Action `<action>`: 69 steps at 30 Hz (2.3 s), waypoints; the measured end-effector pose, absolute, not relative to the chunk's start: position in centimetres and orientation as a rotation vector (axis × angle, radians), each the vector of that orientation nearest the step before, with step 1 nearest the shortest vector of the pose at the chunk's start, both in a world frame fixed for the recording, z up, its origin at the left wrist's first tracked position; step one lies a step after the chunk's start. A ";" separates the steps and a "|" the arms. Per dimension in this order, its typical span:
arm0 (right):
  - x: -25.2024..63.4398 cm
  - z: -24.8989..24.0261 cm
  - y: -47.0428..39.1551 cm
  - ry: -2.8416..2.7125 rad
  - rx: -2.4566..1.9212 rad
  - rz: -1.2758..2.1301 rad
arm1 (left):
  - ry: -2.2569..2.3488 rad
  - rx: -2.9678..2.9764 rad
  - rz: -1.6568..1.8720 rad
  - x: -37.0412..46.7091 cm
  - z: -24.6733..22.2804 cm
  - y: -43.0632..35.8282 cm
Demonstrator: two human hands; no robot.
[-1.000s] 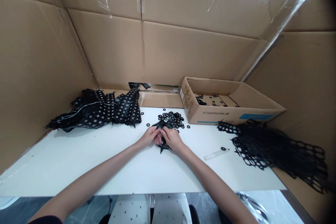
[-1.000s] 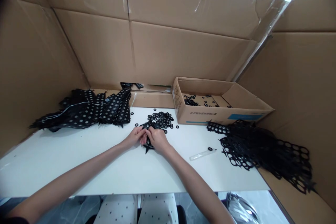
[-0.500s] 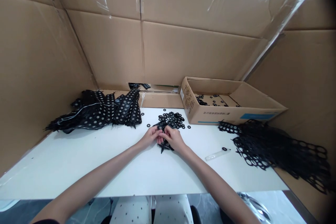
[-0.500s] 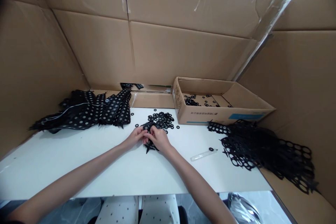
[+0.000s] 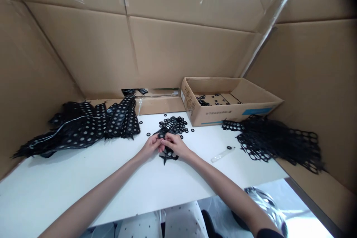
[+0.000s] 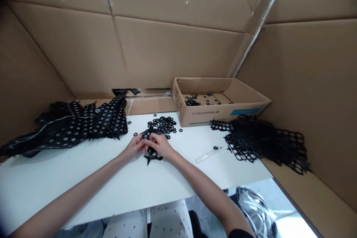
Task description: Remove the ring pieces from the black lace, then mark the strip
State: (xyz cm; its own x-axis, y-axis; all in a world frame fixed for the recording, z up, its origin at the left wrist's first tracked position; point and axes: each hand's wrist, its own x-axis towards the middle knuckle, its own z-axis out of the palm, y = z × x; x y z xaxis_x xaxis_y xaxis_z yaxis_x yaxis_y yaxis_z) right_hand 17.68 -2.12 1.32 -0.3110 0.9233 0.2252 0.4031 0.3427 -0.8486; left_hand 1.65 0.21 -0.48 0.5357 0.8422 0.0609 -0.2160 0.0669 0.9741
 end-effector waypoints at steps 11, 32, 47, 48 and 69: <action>17.5 1.6 -2.1 -2.085 -1.179 0.648 | 0.658 1.168 0.910 1.6 -1.4 0.8; 23.7 0.6 1.5 -1.495 -1.631 0.349 | 0.697 1.188 0.856 1.5 -0.3 0.3; 18.4 2.7 -2.4 -2.013 -1.370 0.281 | 0.667 1.295 0.845 2.0 -0.4 0.1; 18.1 2.8 -2.7 -2.024 -1.364 0.323 | 0.669 1.315 0.851 2.0 -0.3 0.0; 17.7 2.0 -2.3 -1.865 -1.242 0.725 | 0.668 1.459 0.856 1.4 0.7 -0.6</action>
State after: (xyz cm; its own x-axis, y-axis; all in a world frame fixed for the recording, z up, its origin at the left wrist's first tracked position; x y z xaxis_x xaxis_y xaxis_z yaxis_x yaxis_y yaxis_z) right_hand 17.65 -2.30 2.00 -0.2316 0.9305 0.2838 0.4946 0.3638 -0.7893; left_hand 1.35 -0.57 0.73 0.5562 0.8232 0.1140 -0.0895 -0.0771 0.9930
